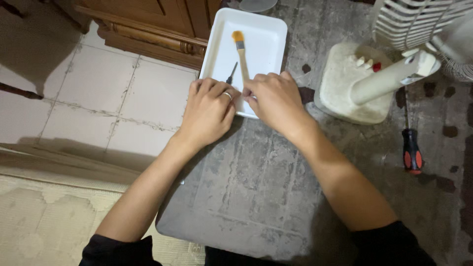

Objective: The person reassembles a disassembled electric fan by hand. They place the fan blade onto the motor shaft, secure it, then attach the front wire grille and align it with the base. Finally, they use a small brush to wipe the grille surface.

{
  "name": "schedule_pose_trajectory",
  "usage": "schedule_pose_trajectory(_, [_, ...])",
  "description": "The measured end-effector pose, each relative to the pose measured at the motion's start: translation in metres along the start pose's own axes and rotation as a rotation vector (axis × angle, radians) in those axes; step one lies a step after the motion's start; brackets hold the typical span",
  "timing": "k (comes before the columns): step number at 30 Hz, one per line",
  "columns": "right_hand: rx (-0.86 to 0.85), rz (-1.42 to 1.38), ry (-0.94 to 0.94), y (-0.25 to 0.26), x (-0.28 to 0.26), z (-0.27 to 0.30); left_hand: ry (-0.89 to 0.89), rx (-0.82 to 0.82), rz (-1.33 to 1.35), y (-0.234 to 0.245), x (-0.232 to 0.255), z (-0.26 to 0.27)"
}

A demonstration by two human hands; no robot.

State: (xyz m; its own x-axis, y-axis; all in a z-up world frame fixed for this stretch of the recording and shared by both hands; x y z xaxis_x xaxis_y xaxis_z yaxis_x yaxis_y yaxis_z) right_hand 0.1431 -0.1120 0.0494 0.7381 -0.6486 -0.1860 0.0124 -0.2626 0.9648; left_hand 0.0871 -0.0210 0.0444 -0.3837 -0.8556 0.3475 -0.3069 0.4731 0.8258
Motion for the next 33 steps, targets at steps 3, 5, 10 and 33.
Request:
schedule_pose_trajectory(3, [-0.003,-0.020,0.013,-0.006,0.003,-0.001,-0.002,0.014,-0.002,0.001,0.001,-0.001])
schedule_pose_trajectory(5, [0.065,-0.072,0.024,0.001,0.002,0.002,-0.010,0.040,0.018,0.006,0.004,-0.001])
schedule_pose_trajectory(10, [0.330,-0.201,0.088,0.053,-0.005,0.026,-0.022,0.104,0.057,0.030,0.026,-0.014])
schedule_pose_trajectory(33, [0.993,-0.955,-0.132,0.242,0.151,0.232,-0.645,0.393,0.167,0.072,0.298,-0.125])
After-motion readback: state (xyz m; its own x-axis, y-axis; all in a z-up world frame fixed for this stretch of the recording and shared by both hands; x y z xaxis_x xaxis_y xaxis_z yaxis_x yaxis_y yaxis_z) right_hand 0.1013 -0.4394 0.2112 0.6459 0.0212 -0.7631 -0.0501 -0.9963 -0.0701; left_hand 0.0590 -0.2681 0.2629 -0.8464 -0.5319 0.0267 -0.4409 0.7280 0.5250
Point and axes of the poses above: each hand's wrist, its own z-axis away from the middle knuckle, its own y-axis out of the back of the hand, x = y × z, the point moved 10 cm from there along -z, towards the middle knuckle, and after that the axes turned 4 degrees about z, right-handed, at the moved point
